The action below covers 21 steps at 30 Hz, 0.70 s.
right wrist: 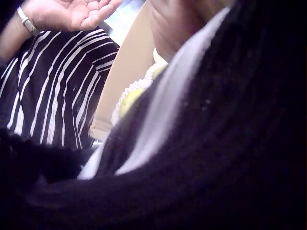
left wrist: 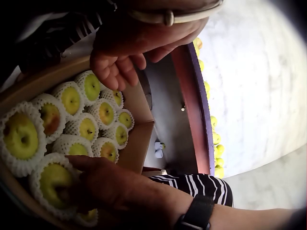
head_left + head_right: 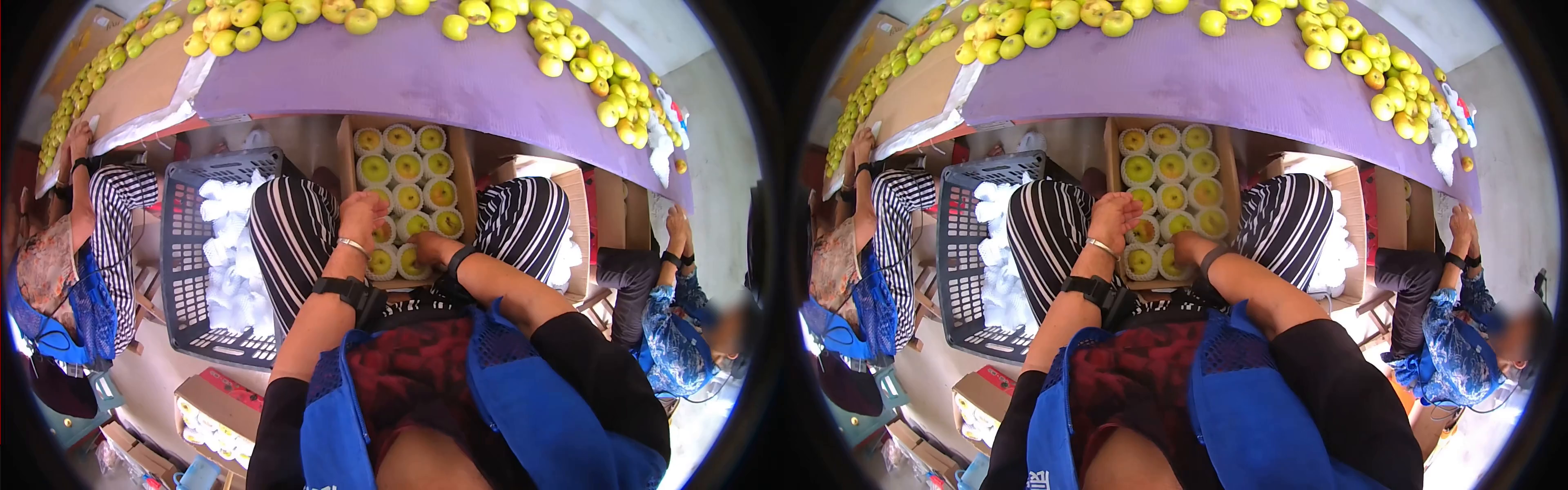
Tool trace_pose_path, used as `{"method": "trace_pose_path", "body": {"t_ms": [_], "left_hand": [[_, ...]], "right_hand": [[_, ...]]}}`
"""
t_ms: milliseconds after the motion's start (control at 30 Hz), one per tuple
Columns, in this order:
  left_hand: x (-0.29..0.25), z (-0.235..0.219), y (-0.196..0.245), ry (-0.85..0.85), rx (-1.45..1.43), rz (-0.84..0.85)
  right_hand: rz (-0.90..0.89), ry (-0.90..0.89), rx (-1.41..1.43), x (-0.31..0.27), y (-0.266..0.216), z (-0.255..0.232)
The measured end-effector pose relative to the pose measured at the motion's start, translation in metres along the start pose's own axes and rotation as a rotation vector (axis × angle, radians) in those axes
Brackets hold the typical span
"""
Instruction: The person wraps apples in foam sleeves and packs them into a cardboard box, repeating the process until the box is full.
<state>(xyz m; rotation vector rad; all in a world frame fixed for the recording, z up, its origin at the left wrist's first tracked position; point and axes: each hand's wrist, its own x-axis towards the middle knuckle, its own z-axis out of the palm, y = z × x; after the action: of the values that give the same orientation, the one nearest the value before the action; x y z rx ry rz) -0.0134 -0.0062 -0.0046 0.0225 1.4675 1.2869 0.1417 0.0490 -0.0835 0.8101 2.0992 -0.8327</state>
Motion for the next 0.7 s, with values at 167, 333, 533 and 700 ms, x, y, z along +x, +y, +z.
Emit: {"method": "trace_pose_path", "body": {"t_ms": [167, 333, 533, 700], "left_hand": [[-0.001, -0.003, -0.002, 0.011, -0.006, 0.017], [0.0, -0.005, -0.005, 0.007, 0.0, 0.004], [-0.021, -0.004, 0.014, -0.181, -0.042, 0.054], [-0.074, -0.041, 0.082, -0.659, -0.372, 0.446]], "right_hand": [[0.109, -0.033, 0.074, -0.007, -0.007, -0.008], [0.193, 0.004, 0.0, -0.013, -0.011, -0.027], [0.123, 0.258, 0.217, -0.03, -0.014, -0.035], [0.069, 0.27, 0.268, -0.033, -0.014, -0.035]]}}
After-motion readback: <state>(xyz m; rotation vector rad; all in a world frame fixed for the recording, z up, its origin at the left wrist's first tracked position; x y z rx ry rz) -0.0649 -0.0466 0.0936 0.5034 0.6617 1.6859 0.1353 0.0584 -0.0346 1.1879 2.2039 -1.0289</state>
